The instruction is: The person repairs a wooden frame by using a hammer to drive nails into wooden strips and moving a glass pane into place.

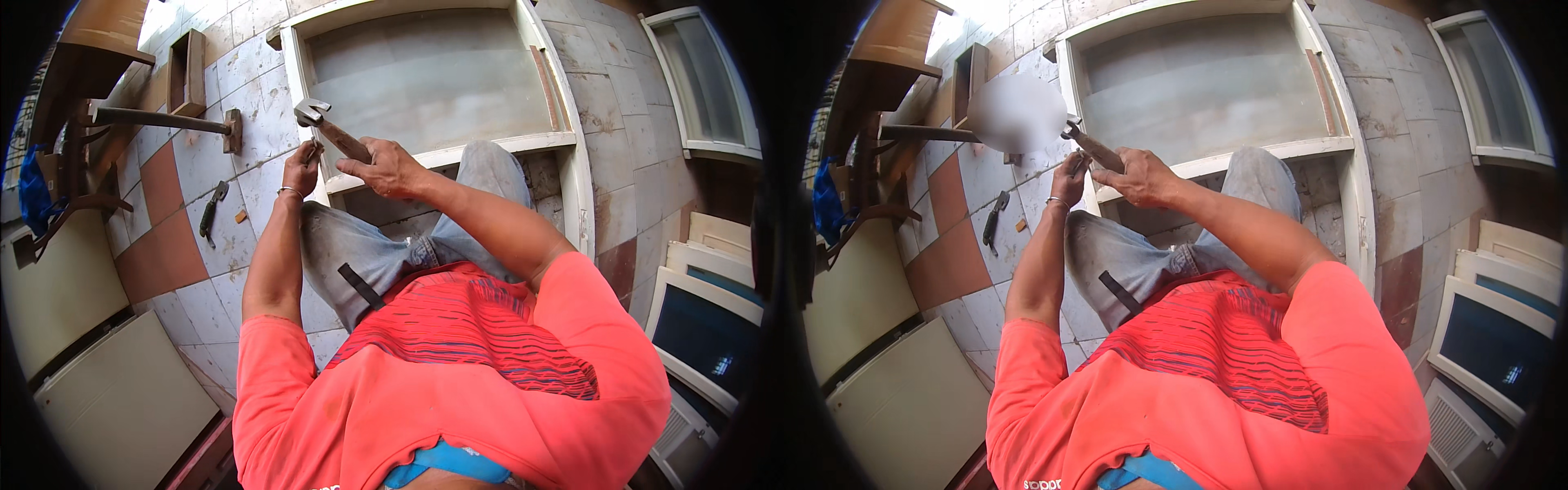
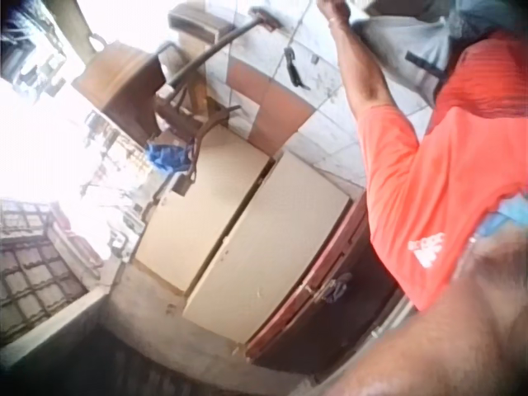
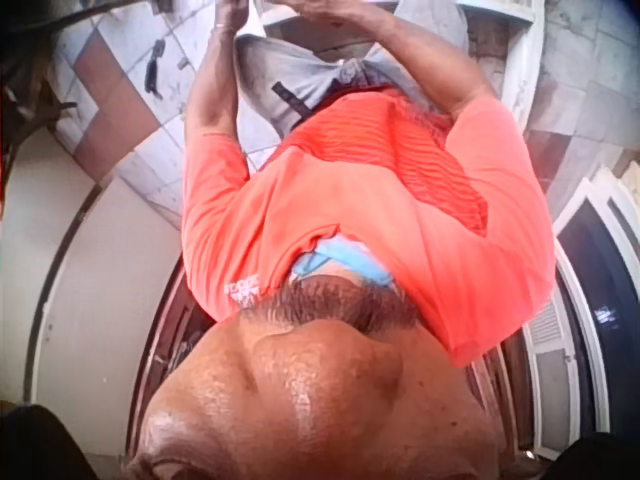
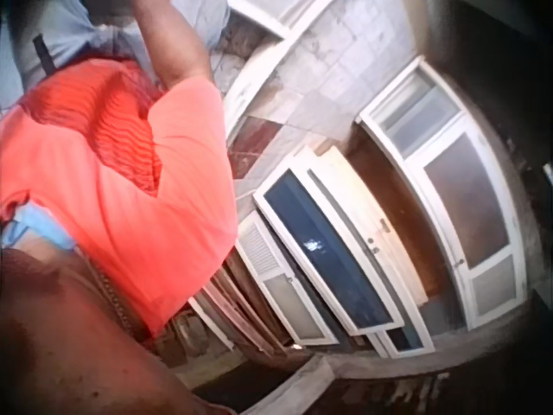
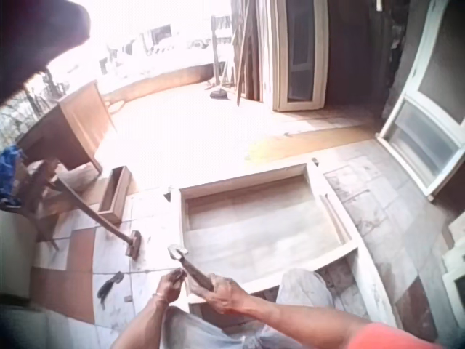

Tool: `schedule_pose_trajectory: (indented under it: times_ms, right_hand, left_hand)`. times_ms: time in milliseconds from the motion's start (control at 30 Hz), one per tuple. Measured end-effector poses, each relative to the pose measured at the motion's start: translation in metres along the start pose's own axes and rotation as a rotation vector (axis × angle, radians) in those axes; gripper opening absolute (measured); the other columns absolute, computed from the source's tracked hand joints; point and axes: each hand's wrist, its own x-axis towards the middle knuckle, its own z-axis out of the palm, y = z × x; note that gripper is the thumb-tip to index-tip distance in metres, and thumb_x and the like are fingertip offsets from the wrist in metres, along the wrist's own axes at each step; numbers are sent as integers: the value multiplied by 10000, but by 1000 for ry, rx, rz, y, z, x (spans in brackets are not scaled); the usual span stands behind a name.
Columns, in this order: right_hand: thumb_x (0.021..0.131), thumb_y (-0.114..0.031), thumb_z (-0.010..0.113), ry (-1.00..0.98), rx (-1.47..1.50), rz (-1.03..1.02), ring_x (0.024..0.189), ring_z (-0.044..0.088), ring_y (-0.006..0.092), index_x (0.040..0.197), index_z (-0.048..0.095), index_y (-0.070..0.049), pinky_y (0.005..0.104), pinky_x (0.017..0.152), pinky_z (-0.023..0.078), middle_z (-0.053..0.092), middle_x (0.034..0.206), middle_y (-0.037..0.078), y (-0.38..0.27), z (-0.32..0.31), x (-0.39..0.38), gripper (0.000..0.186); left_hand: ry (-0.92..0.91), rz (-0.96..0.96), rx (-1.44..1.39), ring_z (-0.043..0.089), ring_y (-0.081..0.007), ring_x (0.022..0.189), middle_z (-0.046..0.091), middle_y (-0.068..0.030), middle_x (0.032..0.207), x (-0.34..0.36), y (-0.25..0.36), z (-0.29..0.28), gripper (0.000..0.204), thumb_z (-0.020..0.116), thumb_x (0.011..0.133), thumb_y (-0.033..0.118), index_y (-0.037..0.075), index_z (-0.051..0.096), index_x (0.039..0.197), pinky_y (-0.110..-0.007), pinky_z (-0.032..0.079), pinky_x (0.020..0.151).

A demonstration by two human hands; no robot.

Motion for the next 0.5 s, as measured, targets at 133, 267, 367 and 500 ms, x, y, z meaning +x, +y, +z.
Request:
schedule_pose_trajectory:
  times_ms: [133, 267, 367, 500]
  right_hand:
    - [859, -471, 613, 5, -82, 69, 799, 640, 305, 999, 600, 49, 393, 741, 491, 646, 800, 203, 40, 10, 11, 539]
    - [858, -482, 620, 85, 56, 31, 771, 634, 286, 981, 595, 54, 395, 720, 492, 641, 793, 199, 1, 1, -6, 551]
    - [859, -485, 621, 43, 61, 20, 721, 626, 277, 928, 598, 59, 403, 684, 495, 634, 749, 196, 40, 17, 9, 548]
    - [847, -529, 620, 4, 39, 95, 627, 629, 291, 879, 619, 52, 406, 611, 497, 625, 663, 186, 17, 13, 14, 582]
  left_hand:
    - [22, -10, -35, 687, -226, 876, 700, -136, 929, 3, 4, 11, 125, 608, 909, 113, 43, 613, 1013, -317, 513, 770]
    - [47, 9, -55, 686, -236, 853, 690, -154, 912, 2, 1, 11, 95, 604, 909, 108, 42, 600, 976, -324, 508, 752]
    - [68, 11, -100, 682, -256, 845, 690, -156, 909, 2, 1, 17, 106, 599, 911, 114, 36, 595, 982, -328, 507, 745]
    - [134, 70, 66, 632, -397, 877, 663, -199, 909, -13, -5, -1, 129, 583, 909, 154, 59, 598, 995, -406, 509, 720]
